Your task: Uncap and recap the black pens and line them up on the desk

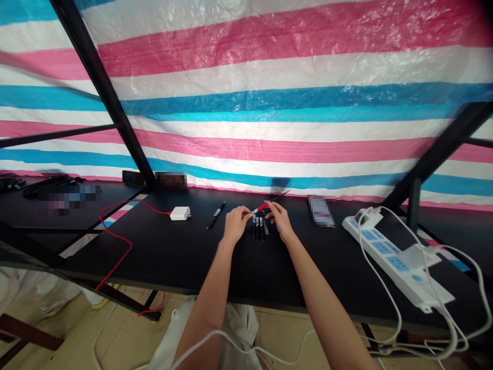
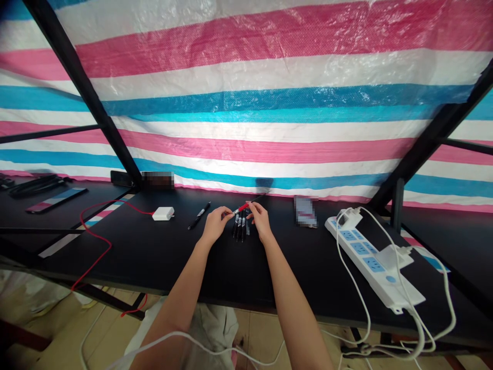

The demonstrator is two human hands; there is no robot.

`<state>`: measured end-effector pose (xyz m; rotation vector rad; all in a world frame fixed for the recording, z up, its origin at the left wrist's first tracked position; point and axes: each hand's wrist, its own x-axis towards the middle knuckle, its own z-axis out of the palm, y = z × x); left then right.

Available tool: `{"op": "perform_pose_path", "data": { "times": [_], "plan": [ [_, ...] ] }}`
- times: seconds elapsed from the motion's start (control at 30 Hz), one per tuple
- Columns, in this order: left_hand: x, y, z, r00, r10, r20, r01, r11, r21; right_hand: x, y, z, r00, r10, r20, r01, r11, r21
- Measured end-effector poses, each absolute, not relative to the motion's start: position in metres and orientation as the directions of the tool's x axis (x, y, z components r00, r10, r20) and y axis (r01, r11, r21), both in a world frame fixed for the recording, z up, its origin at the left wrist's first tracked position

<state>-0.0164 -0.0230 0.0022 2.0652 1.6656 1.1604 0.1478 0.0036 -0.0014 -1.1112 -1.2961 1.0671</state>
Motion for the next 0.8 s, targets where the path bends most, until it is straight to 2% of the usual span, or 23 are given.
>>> {"op": "perform_pose_path", "data": {
  "times": [0.1,0.2,0.3,0.4,0.47,0.53,0.6,0.7,0.8],
  "plan": [
    [-0.018,-0.016,0.000,-0.060,0.911,0.407,0.500,-0.325,0.803,0.155,-0.001,0.005,0.184,0.959,0.214,0.367,0.135,-0.921],
    [-0.024,-0.009,-0.001,-0.169,0.912,0.373,0.275,-0.320,0.907,0.164,-0.006,0.009,0.306,0.916,0.258,0.734,-0.054,-0.677],
    [-0.031,-0.007,0.000,-0.287,0.897,0.337,0.202,-0.287,0.936,0.168,-0.009,0.006,0.259,0.947,0.190,0.882,-0.152,-0.447],
    [-0.035,-0.013,0.004,-0.367,0.884,0.288,0.326,-0.168,0.930,0.166,-0.010,0.001,0.179,0.972,0.151,0.940,-0.124,-0.319],
    [-0.036,-0.021,0.006,-0.405,0.867,0.291,0.523,-0.042,0.851,0.164,-0.011,-0.001,0.141,0.974,0.175,0.958,-0.090,-0.271],
    [-0.037,-0.028,0.007,-0.400,0.837,0.374,0.742,0.056,0.668,0.161,-0.013,-0.003,0.121,0.971,0.209,0.970,-0.071,-0.232],
    [-0.040,-0.033,0.005,-0.358,0.823,0.440,0.877,0.135,0.461,0.160,-0.014,-0.003,0.119,0.966,0.231,0.978,-0.075,-0.193],
    [-0.047,-0.036,0.001,-0.355,0.844,0.403,0.926,0.259,0.274,0.158,-0.015,-0.005,0.133,0.959,0.250,0.985,-0.100,-0.141],
    [-0.050,-0.036,0.000,-0.423,0.828,0.369,0.904,0.361,0.227,0.156,-0.014,-0.006,0.144,0.959,0.244,0.986,-0.116,-0.123]
  ]
}}
